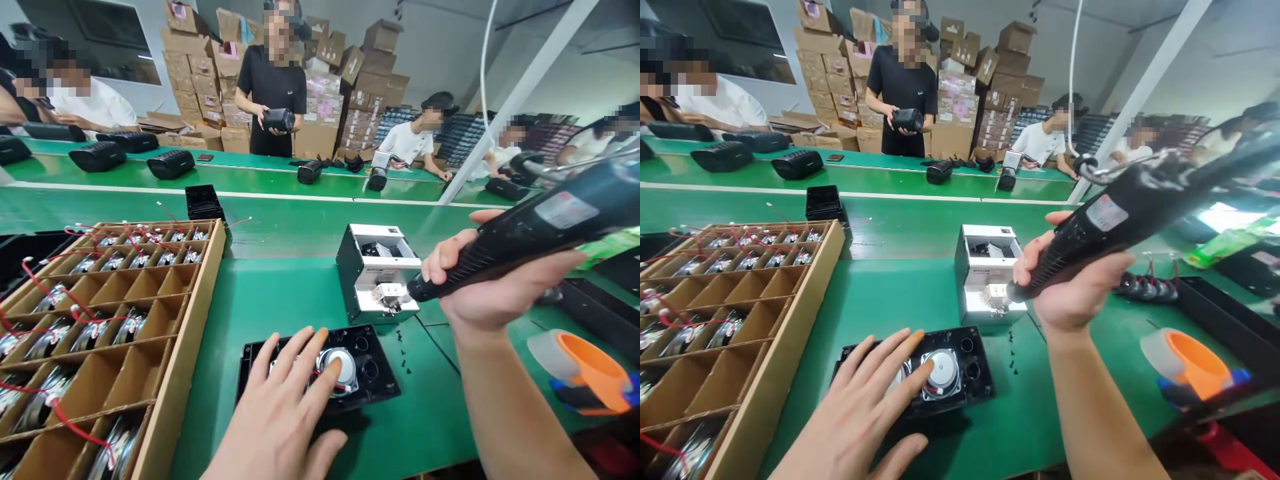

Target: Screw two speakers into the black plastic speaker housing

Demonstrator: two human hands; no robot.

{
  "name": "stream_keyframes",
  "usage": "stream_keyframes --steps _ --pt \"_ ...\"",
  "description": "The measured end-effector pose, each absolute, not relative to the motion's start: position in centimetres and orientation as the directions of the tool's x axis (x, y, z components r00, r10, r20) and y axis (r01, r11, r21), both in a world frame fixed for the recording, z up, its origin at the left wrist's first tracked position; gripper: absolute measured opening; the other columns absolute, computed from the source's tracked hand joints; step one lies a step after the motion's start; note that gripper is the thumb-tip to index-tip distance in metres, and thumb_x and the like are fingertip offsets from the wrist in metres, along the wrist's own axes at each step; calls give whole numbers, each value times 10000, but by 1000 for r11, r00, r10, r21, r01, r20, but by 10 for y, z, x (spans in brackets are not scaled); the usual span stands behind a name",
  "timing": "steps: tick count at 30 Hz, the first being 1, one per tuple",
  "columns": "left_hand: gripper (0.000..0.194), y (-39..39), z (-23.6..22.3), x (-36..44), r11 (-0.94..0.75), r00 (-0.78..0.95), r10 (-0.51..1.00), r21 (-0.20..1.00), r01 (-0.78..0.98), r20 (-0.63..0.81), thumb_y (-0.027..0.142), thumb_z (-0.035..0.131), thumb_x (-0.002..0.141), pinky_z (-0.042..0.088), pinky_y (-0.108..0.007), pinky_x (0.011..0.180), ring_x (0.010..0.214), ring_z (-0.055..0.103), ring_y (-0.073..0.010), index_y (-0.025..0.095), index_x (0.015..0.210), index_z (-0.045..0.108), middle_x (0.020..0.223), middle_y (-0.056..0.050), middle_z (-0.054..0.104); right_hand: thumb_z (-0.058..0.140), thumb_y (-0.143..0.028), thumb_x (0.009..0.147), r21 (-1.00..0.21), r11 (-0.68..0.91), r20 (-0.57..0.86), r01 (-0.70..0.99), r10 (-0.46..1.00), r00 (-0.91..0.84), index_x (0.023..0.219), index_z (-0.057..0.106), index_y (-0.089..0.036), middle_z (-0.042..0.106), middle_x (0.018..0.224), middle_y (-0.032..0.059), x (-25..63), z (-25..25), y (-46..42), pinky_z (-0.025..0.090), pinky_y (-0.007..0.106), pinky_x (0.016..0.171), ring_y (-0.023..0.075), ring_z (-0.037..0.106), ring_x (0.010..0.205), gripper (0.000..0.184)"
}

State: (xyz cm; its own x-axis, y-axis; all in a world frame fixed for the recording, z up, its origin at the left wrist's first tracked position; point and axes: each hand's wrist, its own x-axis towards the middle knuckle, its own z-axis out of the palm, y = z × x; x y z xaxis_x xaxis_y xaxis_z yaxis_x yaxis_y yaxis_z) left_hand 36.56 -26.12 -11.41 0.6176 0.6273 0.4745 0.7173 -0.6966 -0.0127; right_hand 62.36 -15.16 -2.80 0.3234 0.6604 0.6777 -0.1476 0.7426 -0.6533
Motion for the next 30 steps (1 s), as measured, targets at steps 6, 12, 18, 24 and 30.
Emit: stream_keyframes --steps 6,12,18,24,30 --pt "159 -248 -115 393 -623 525 782 383 682 335 250 505 1011 420 -700 1133 1363 589 -313 263 909 626 1414 -33 676 579 -879 825 -684 710 647 -167 696 311 996 627 -214 530 560 -42 627 -49 -140 349 254 327 143 432 362 688" --pt "190 -245 -112 385 -591 456 799 375 714 392 149 380 1023 522 -624 1048 1216 679 -260 250 973 532 1151 -78 726 548 -892 839 -695 685 625 -219 726 288 1085 647 -213 540 569 -37 632 -53 -144 355 262 337 145 430 355 729" --pt "477 -244 -126 379 -643 546 757 260 720 360 11 371 891 503 -660 1047 1420 538 -341 287 1169 642 1535 -104 573 599 -847 845 -700 675 619 -234 736 273 1148 662 -226 554 545 -44 631 -40 -170 342 264 302 148 408 332 694" --pt "535 -251 -124 375 -659 618 750 181 730 235 105 457 951 388 -675 1173 1524 404 -350 323 1419 598 1677 -99 402 685 -813 820 -692 624 601 -362 776 190 1124 716 -267 531 514 -52 621 -23 -201 300 230 269 125 404 318 626" --pt "485 -256 -113 379 -648 625 762 205 734 170 376 621 965 307 -739 1200 1541 348 -421 272 1439 605 1702 -138 344 610 -804 893 -728 468 517 -502 855 48 1173 724 -281 586 584 -36 602 -48 -218 398 227 330 119 472 358 604"
